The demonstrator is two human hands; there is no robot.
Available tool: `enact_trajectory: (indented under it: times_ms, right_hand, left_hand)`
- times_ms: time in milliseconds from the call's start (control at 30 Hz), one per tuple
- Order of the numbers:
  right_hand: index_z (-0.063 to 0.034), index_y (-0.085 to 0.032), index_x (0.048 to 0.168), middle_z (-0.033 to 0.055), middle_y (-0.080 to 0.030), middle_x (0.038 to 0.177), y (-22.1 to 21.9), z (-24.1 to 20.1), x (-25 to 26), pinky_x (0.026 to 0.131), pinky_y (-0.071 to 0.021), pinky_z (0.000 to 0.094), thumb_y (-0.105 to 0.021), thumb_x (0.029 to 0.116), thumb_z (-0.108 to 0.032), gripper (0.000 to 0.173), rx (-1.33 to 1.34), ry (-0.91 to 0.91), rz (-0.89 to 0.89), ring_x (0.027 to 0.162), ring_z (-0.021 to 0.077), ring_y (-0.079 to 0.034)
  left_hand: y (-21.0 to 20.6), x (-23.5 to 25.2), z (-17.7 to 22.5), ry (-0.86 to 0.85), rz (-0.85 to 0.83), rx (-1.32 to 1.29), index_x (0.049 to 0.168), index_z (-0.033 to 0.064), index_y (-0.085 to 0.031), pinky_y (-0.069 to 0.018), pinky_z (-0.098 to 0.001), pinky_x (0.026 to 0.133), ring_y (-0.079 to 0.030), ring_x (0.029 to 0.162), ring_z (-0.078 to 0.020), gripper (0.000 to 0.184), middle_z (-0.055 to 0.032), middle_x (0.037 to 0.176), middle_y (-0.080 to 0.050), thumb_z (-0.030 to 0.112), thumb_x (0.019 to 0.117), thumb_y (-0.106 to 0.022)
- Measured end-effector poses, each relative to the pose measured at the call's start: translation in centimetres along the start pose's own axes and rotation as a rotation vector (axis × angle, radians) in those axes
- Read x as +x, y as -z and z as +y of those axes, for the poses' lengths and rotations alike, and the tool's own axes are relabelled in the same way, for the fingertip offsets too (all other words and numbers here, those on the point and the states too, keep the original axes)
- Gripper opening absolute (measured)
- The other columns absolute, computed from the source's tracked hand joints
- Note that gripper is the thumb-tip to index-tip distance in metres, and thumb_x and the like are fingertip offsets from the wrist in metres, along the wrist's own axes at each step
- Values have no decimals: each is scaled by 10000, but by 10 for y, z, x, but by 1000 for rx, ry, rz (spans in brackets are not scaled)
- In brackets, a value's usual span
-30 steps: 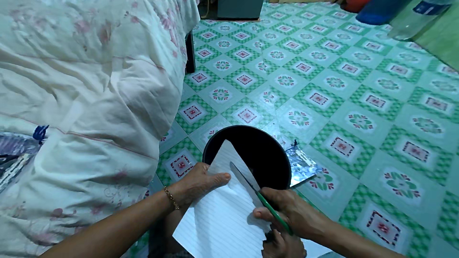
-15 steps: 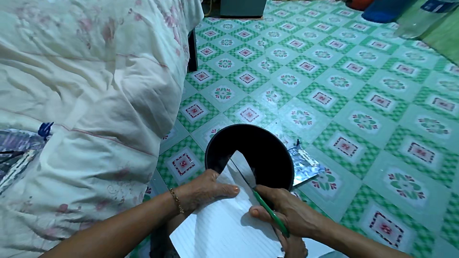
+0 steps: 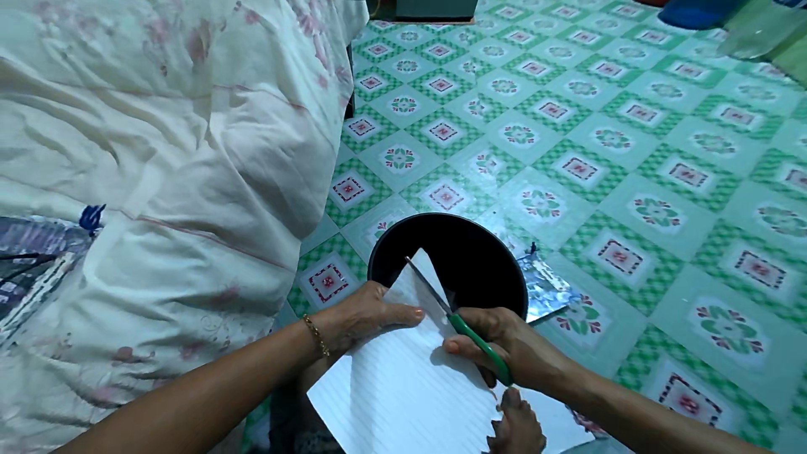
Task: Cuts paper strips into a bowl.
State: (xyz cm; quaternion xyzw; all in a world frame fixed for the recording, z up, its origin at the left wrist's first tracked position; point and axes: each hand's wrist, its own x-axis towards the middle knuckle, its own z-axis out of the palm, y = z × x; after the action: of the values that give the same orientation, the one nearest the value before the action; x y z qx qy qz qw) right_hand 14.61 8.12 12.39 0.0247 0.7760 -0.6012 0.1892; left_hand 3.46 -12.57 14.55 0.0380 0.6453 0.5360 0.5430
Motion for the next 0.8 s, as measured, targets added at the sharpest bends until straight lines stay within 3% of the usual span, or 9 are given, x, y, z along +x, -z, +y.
enact_trajectory:
  times_ms: [133,233,367,433,467,533,667,733,800]
  right_hand:
    - [-174,-607,839,-139,-579,554,8,5,6,447,-462,137,-669,953,-298,180,118,-95,-1,459,-27,-560]
    - [-137,-591,926,-106,-606,607,13,7,7,527,-508,169,-576,1002,-322,201,131,-200,-32,527,13,-606]
    - [-66,-608,1047,-81,-610,665,22,6,-1,618,-555,211,-500,1047,-323,279,151,-218,25,594,42,-629]
    - [-67,-609,1040,-85,-610,661,29,6,-6,630,-562,211,-491,1042,-325,284,180,-195,61,598,41,-631]
    - [-70,-609,1032,-88,-611,656,32,7,-10,629,-563,206,-486,1037,-321,279,196,-176,76,598,39,-634]
    - [-80,-609,1024,-90,-620,650,38,11,-17,628,-568,199,-457,1042,-310,276,232,-138,106,593,36,-640]
    - [-104,-605,1009,-88,-636,642,45,19,-30,625,-569,191,-432,1040,-317,275,290,-124,156,587,39,-649]
    - [-104,-609,1008,-90,-635,642,47,21,-35,625,-566,189,-432,1045,-306,272,293,-119,163,588,38,-647]
    - [-104,-616,1008,-88,-641,643,48,21,-39,623,-562,184,-440,1043,-307,271,297,-112,170,589,37,-646]
  left_hand:
    - [5,2,-1,3,-20,41,930,87,-638,-583,-196,636,-686,653,-27,85,40,737,-703,74,1012,-616]
    - [20,5,2,81,-121,328,956,83,-634,-548,-173,639,-645,659,10,62,62,759,-672,116,1009,-634]
    - [38,20,-28,268,-198,645,1024,34,-625,-539,-245,669,-615,686,-42,164,-2,817,-642,196,1012,-646]
    - [40,30,-61,318,-244,886,1064,-64,-637,-525,-417,800,-622,822,-208,308,-149,930,-648,237,1006,-665]
    - [39,34,-80,328,-267,999,1094,-133,-650,-483,-568,920,-638,975,-371,393,-276,1037,-659,247,1000,-678]
    - [32,36,-111,340,-301,1167,1108,-188,-635,-410,-660,1001,-598,1117,-515,464,-379,1130,-628,267,1018,-648]
    - [3,30,-120,376,-289,1353,1209,-167,-602,-395,-630,1063,-541,1264,-519,496,-371,1272,-593,302,1082,-506]
    - [-13,31,-133,310,-154,1388,1353,-121,-550,-353,-636,1106,-478,1351,-503,483,-346,1398,-535,277,1096,-458]
    - [-29,39,-154,206,36,1371,1441,-92,-493,-305,-660,1136,-420,1402,-501,450,-331,1475,-477,145,1059,-479]
